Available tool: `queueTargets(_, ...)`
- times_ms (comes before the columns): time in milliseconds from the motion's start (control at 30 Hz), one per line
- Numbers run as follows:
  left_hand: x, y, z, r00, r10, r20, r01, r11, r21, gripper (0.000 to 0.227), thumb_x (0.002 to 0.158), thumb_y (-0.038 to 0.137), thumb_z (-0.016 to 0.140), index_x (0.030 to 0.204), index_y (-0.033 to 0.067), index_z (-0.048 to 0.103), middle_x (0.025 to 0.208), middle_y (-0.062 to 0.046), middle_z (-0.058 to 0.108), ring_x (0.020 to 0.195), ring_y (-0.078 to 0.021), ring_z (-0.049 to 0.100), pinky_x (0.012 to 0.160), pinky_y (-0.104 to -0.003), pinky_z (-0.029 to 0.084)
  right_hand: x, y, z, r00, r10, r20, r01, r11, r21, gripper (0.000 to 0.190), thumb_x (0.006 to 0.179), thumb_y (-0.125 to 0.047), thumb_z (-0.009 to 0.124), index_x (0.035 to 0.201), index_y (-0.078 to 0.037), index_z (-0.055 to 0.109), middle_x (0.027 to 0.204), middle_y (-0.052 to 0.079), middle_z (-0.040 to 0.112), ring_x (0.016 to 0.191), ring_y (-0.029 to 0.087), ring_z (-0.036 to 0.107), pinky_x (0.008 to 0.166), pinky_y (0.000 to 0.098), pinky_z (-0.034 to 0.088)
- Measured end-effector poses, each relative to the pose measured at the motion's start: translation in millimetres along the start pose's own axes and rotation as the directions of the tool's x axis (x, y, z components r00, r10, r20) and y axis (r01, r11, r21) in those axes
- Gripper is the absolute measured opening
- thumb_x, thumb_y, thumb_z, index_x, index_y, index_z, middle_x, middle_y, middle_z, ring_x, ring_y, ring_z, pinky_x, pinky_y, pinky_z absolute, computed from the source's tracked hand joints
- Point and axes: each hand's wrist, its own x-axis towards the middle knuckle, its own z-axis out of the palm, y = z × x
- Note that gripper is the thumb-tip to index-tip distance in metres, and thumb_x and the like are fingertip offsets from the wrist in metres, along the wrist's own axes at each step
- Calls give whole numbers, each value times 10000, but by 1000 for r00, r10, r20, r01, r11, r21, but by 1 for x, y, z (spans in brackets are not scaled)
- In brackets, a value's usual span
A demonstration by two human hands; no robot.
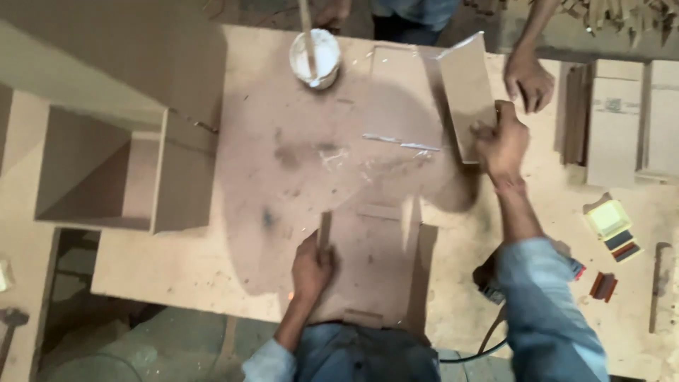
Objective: The person assembles small wooden boxes by aligning pre-cut panels and securing them with a pneumatic nail gun. They repeatedly position the panels, fire the nail gun to fasten the joints, and reposition the partially assembled boxes on the workbench.
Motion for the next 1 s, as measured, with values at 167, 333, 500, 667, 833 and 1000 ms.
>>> queueTargets(167,20,-2,2,992,124,-16,-125,989,-81,583,822,93,692,1391,31,579,1303,-226,647,1190,-426,600,1037,-468,474,-65,-106,-49,897,-220,383,250,968,-30,323,901,-77,743,1221,-74,700,803,141,661,728,293,645,707,412,535)
queueTargets(333,29,-10,11,987,148,66,-134,976,-173,734,787,-33,600,1506,9,455,1480,-244,545,1307,-428,545,1135,-434,421,-111,-154,-25,795,-309,522,384,922,-39,382,759,-96,755,1138,-106,710,1014,70,736,940,283,646,856,436,474)
queueTargets(500,27,-15,13,983,167,78,-145,962,-232,813,740,-97,532,1536,19,410,1535,-250,480,1386,-431,483,1177,-422,377,-131,-154,2,715,-237,658,364,929,-61,442,713,-72,735,1151,-121,707,1020,43,738,987,254,636,872,416,451)
queueTargets(667,32,-12,11,983,132,128,-97,963,-252,841,738,-103,516,1554,33,368,1548,-244,462,1395,-426,465,1171,-423,370,-138,-146,12,693,-251,676,393,917,-63,522,660,-16,696,1173,-113,695,1030,48,729,990,252,619,893,407,452)
queueTargets(833,31,-8,6,983,82,161,-40,969,-245,841,753,-87,510,1568,66,368,1521,-233,504,1356,-421,504,1151,-430,398,-142,-138,20,702,-237,671,368,928,-57,501,683,-18,689,1173,-125,700,1005,40,726,986,245,622,900,403,454)
queueTargets(1000,29,-5,4,979,27,204,24,970,-244,870,742,-72,512,1582,89,354,1453,-237,550,1304,-414,538,1123,-432,428,-147,-131,22,717,-277,640,373,928,-16,466,719,-23,689,1172,-136,697,1006,31,722,983,244,624,898,406,456)
